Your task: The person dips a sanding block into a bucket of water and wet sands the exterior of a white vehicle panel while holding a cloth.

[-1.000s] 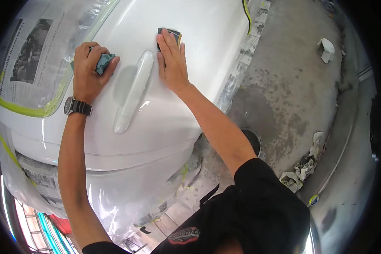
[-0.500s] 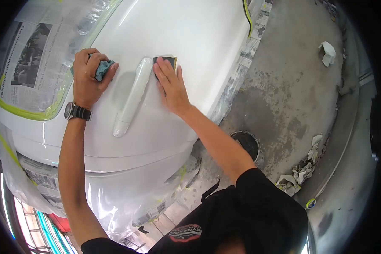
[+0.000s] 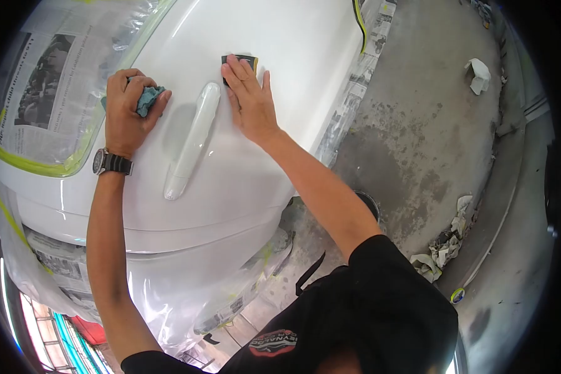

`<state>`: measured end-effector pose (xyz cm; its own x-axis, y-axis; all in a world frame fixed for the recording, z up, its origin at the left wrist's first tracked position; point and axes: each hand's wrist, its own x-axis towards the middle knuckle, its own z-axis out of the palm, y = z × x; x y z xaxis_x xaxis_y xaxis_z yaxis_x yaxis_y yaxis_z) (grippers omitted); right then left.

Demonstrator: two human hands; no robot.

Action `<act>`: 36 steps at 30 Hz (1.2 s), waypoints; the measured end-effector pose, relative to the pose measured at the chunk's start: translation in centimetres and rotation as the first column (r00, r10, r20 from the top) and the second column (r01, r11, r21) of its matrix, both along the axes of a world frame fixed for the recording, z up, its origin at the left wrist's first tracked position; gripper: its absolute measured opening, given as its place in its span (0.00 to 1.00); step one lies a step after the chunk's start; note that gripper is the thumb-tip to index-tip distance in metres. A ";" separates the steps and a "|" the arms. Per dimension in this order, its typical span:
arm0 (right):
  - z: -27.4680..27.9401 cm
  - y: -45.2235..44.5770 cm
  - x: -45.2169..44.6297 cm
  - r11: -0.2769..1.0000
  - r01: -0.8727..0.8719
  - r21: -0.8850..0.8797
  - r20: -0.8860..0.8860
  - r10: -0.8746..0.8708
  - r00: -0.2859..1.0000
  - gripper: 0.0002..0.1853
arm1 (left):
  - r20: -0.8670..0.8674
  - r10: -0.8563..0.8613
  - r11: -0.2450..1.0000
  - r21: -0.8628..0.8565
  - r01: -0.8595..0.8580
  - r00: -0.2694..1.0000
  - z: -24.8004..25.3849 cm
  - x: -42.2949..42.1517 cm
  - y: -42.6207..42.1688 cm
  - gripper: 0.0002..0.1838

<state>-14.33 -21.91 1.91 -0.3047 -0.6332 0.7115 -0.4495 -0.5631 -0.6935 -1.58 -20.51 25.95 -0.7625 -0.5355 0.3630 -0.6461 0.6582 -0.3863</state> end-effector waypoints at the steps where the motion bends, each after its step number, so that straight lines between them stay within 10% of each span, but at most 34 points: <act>1: 0.0 0.8 1.1 0.999 -0.013 0.035 0.057 0.011 0.998 0.30 | -0.007 -0.003 1.000 0.005 0.003 1.000 -0.2 0.0 0.0 0.13; 14: 0.7 4.3 5.6 0.995 -0.048 0.090 0.298 0.019 0.954 0.33 | 0.000 -0.011 1.000 -0.019 0.011 1.000 0.1 0.2 -0.2 0.13; 36: -3.0 5.3 3.9 0.981 -0.192 0.019 0.102 0.189 0.977 0.32 | 0.022 -0.003 1.000 -0.021 0.004 1.000 0.0 -0.1 -0.1 0.12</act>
<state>-10.38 -16.64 -1.07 -0.2445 -0.7059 0.6647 -0.2640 -0.6112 -0.7462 -1.65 -20.59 25.94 -0.7721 -0.5254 0.3575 -0.6353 0.6521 -0.4137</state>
